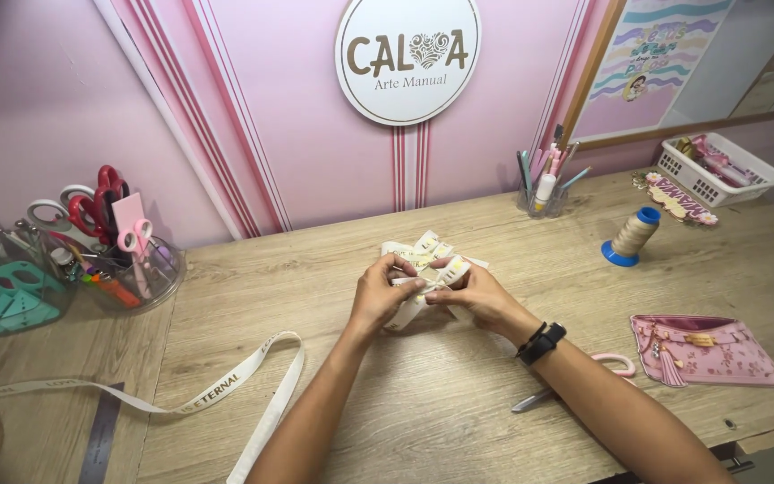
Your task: Creating several decorative bows using printed ribbon and scissors.
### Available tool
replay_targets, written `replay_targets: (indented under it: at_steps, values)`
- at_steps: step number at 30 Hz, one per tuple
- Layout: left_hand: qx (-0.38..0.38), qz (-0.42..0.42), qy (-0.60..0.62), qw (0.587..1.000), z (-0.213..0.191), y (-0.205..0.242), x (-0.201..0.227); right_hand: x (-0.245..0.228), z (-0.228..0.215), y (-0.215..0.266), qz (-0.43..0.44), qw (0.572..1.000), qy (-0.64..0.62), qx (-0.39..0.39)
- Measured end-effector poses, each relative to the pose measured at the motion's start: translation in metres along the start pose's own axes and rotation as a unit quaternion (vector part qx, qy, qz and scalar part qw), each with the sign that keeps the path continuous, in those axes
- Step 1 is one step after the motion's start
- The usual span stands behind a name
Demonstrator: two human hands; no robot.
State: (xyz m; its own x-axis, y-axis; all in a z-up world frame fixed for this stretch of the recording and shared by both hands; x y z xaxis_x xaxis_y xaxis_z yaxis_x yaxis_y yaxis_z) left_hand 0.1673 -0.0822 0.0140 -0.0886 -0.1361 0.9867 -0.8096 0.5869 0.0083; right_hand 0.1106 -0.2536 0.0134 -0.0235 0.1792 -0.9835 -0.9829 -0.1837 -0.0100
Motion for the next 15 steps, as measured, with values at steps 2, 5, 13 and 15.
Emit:
replay_targets:
  at_steps: [2,5,13,15]
  values:
    - [0.011,-0.002,-0.008,1.000,0.004,0.005,0.005,-0.011,0.011,0.007,-0.003,1.000,0.007,-0.002]
    - [0.011,0.008,-0.042,0.999,0.008,0.007,0.011,-0.022,0.018,0.014,-0.001,0.999,0.033,-0.009]
    - [-0.098,0.023,0.098,0.990,0.012,0.023,0.018,-0.013,0.003,0.018,0.022,0.995,0.039,-0.088]
    - [-0.087,-0.003,0.010,0.996,0.014,0.031,0.033,-0.010,0.003,0.019,0.022,0.995,0.048,-0.081]
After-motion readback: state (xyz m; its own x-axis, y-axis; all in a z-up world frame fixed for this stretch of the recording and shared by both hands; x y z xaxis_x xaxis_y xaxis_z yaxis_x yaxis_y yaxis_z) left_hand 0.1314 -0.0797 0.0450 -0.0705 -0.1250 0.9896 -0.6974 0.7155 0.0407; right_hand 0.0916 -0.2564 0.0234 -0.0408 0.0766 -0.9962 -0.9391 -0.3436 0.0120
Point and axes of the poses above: each hand's wrist, its own y-axis away from the middle knuckle, its own z-axis out of the palm, x = y × z, the point moved 5 cm from there along -y, towards the middle knuckle, and after that the axes turned 13 degrees about -x, right-handed, at the moved point
